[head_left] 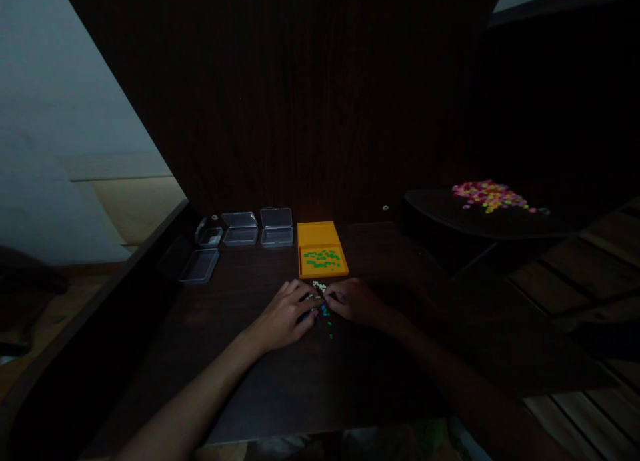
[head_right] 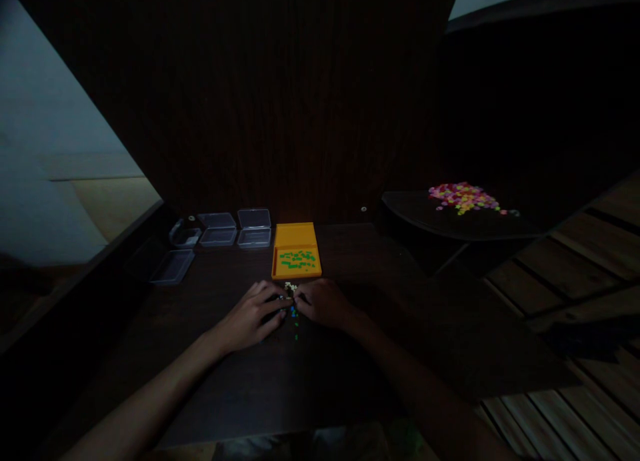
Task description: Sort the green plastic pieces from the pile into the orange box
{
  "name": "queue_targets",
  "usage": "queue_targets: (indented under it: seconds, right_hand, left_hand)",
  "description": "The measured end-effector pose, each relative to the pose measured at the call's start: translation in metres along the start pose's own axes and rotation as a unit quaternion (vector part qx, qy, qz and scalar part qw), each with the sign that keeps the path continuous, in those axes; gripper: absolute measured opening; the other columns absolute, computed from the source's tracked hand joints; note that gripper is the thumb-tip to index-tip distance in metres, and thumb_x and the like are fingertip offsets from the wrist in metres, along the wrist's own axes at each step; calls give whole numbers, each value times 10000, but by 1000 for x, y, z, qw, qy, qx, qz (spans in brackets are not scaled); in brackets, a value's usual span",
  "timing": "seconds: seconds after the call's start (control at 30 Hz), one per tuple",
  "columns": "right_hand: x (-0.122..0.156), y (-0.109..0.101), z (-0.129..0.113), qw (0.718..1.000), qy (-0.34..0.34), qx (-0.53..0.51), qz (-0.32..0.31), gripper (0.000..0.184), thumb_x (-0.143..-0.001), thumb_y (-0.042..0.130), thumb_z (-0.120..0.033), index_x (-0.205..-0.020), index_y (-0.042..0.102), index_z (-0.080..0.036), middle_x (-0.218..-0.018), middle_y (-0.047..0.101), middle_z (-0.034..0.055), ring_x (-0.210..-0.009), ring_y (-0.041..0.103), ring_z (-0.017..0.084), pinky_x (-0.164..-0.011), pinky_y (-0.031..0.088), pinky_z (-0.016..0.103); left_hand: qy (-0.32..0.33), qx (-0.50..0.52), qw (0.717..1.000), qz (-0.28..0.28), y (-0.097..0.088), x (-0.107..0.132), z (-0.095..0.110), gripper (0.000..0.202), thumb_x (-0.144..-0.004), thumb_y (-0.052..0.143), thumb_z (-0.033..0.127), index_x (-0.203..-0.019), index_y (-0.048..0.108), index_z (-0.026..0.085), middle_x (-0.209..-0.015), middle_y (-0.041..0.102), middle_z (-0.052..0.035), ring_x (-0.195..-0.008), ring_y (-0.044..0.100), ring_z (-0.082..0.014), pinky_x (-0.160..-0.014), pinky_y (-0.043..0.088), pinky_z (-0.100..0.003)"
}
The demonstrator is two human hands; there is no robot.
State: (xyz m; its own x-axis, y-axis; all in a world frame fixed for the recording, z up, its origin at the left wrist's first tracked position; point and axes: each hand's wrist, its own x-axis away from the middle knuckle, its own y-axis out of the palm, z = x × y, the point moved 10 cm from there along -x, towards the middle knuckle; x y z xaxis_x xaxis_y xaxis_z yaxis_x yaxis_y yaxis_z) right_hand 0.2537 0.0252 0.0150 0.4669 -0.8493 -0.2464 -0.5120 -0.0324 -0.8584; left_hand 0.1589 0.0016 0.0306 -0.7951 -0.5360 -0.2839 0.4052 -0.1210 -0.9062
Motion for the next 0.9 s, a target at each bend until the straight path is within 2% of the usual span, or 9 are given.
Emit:
queue_targets:
  seconds: [0.2,0.43,0.57,0.9]
  right_hand:
    - [0,-11,9,1000,19,-23,6,88,-809,614,-196,-791,699,-185,-615,655,-17,-520,537,98,-595,375,222]
    - [1,-12,19,994,-3,-105,-35,124,-795,590,-180,-784,713,-191,-779,732,12,-672,646,132,-678,458,235]
    - [2,-8,19,988,-17,-134,-72,123,-813,596,-208,-800,712,-169,-791,734,34,-686,655,141,-683,472,242]
    - [3,-14,29,991,-17,-123,-58,119,-831,602,-211,-799,715,-190,-820,739,32,-751,667,158,-754,469,275]
  left_hand:
    - [26,-10,1000,-14,1,0,9,210,-949,496,234,-1040,684,218,-1127,643,-68,-1056,512,-231,-910,416,-403]
    - [26,-11,1000,-9,1,0,8,230,-959,484,258,-1062,684,211,-1102,640,-76,-1040,518,-224,-918,427,-399]
    - [26,-10,1000,-11,1,0,8,248,-965,472,270,-1088,677,204,-1105,637,-83,-1048,519,-231,-914,429,-405]
    - [31,-20,999,-9,0,0,9,255,-965,459,258,-1113,656,195,-1074,637,-82,-1024,526,-222,-926,431,-398]
